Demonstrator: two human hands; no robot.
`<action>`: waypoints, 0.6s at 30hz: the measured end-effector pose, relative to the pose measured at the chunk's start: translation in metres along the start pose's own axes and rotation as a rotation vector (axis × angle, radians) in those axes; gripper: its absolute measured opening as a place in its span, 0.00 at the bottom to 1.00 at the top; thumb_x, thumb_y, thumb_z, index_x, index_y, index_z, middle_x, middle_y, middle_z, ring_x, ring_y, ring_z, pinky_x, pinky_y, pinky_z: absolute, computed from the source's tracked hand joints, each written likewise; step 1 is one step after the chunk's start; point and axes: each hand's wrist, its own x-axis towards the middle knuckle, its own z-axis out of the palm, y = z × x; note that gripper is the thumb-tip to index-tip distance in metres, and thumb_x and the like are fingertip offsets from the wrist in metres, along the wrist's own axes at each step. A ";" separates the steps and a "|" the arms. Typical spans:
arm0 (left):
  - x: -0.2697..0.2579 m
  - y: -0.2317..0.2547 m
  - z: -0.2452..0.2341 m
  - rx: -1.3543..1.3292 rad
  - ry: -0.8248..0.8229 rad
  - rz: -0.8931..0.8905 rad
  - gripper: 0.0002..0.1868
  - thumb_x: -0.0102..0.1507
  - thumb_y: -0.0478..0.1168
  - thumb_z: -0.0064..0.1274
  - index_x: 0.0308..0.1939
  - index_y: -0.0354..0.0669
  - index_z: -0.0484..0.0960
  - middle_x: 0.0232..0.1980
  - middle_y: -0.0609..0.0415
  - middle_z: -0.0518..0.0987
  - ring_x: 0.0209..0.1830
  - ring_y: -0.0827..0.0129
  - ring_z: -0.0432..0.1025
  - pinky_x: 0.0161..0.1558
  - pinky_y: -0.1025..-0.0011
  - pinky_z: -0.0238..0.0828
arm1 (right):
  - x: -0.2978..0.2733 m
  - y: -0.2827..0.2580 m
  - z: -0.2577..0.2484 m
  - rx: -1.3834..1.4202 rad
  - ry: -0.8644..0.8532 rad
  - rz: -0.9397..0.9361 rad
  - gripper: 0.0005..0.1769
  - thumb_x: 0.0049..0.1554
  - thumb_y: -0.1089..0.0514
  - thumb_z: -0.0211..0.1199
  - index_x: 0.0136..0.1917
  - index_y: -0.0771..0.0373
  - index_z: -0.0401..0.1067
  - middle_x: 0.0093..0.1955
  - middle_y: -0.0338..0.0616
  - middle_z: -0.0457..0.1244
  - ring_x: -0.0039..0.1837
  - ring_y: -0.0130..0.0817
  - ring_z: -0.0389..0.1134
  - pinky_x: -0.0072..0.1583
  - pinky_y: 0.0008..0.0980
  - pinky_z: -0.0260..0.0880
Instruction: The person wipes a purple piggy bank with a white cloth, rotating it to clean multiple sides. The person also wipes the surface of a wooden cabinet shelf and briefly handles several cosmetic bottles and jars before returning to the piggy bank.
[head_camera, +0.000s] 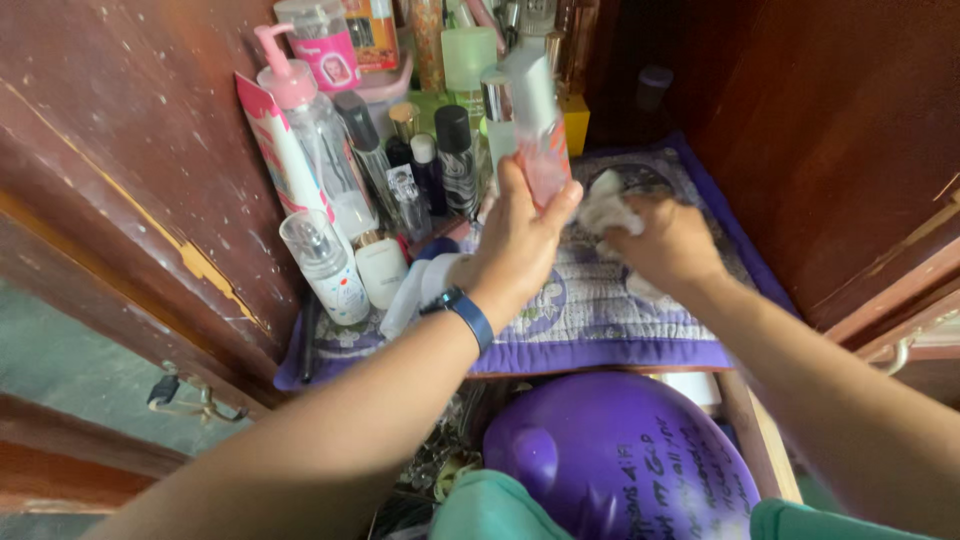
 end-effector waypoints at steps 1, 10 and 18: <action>-0.003 0.002 0.001 -0.049 -0.014 -0.020 0.38 0.68 0.55 0.52 0.67 0.29 0.57 0.52 0.26 0.78 0.52 0.35 0.73 0.51 0.50 0.69 | -0.007 -0.011 0.001 0.031 0.016 0.012 0.28 0.47 0.49 0.72 0.59 0.61 0.77 0.54 0.62 0.69 0.51 0.58 0.73 0.55 0.46 0.72; -0.023 0.038 -0.011 -0.181 0.049 -0.169 0.37 0.73 0.57 0.42 0.74 0.30 0.56 0.61 0.26 0.75 0.59 0.36 0.73 0.57 0.53 0.70 | -0.018 -0.064 -0.080 0.916 -0.061 0.509 0.18 0.56 0.59 0.63 0.59 0.66 0.77 0.46 0.52 0.72 0.43 0.46 0.73 0.46 0.46 0.74; -0.079 0.092 -0.020 0.330 -0.124 0.402 0.11 0.75 0.40 0.33 0.53 0.41 0.70 0.51 0.32 0.79 0.36 0.50 0.79 0.38 0.56 0.74 | -0.021 -0.070 -0.071 1.125 0.126 0.209 0.28 0.50 0.63 0.68 0.63 0.62 0.66 0.53 0.41 0.70 0.51 0.28 0.75 0.52 0.30 0.79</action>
